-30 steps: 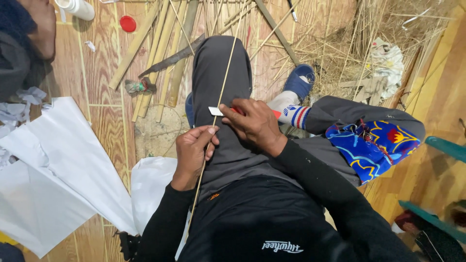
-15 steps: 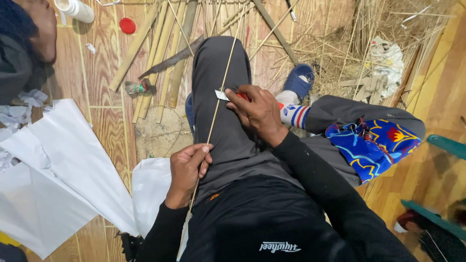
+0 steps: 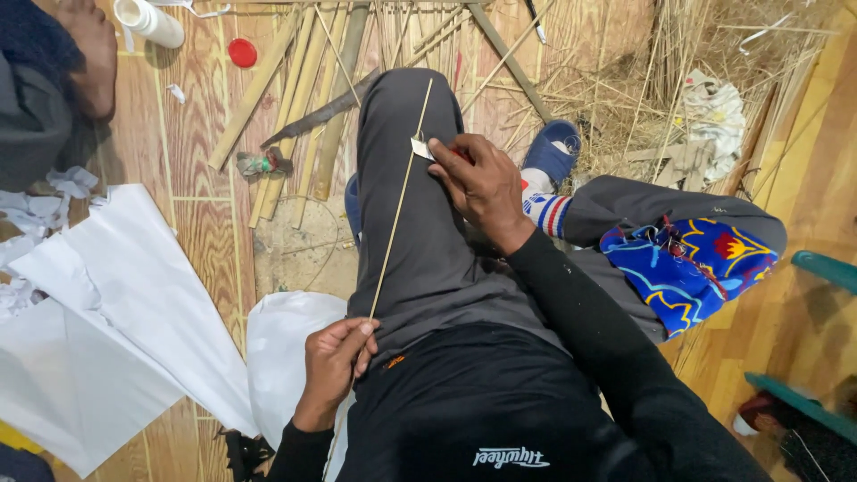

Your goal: Assembling a kite-like toy by trimming wooden sticks and securing them to a colorful base.

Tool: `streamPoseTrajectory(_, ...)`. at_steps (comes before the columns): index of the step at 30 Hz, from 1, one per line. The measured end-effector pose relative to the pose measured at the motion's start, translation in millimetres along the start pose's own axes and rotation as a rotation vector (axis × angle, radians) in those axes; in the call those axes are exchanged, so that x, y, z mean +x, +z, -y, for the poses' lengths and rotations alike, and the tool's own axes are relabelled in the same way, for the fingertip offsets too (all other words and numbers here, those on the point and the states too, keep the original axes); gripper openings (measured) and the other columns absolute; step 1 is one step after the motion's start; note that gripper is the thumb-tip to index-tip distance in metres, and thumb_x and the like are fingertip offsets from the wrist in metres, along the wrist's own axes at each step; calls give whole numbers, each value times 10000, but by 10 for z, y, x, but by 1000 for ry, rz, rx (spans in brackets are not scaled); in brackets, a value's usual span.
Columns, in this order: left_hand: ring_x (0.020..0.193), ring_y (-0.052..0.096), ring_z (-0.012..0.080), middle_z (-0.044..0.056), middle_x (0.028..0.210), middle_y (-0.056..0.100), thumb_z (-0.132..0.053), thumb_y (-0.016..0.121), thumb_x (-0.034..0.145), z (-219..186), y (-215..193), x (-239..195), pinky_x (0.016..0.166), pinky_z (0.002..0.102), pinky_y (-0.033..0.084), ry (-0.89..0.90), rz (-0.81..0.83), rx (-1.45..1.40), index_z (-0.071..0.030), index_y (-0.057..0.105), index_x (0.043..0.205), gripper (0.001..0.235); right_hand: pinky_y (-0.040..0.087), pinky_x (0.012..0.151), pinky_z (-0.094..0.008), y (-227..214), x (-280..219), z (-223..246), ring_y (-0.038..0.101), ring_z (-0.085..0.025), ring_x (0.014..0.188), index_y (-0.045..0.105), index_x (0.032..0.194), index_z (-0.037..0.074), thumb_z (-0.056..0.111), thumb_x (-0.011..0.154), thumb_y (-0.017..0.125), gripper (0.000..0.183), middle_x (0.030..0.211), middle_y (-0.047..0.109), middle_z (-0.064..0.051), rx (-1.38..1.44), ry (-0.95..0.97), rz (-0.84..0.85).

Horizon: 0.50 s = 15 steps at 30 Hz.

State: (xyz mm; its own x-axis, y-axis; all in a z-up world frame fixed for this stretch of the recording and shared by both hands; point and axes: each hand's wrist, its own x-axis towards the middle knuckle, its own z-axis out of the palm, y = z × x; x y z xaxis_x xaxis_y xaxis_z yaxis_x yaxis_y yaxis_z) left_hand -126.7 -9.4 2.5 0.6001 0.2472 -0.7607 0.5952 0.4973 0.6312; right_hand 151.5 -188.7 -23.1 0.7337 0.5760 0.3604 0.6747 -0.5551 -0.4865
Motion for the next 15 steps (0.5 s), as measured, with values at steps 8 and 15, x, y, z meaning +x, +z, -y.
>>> streamPoseTrajectory(8, 381, 434, 117, 154, 619, 663, 8, 660, 935, 269, -181, -151, 347, 230, 308, 12, -16, -87, 152, 763, 1002, 190, 459, 626, -292, -72, 74, 71, 548, -160, 729, 727, 1254, 36, 68, 967, 787, 295, 1060, 624, -77, 199, 141, -82)
streamPoseTrajectory(15, 330, 526, 122, 210, 603, 635, -48, 637, 951, -116, 324, 458, 270, 205, 368, 181, 27, -162, 139, 712, 1041, 221, 544, 666, -356, -33, -67, 5, 684, -247, 766, 775, 1260, 156, 257, 1004, 756, 276, 1064, 667, -47, 150, -12, -179)
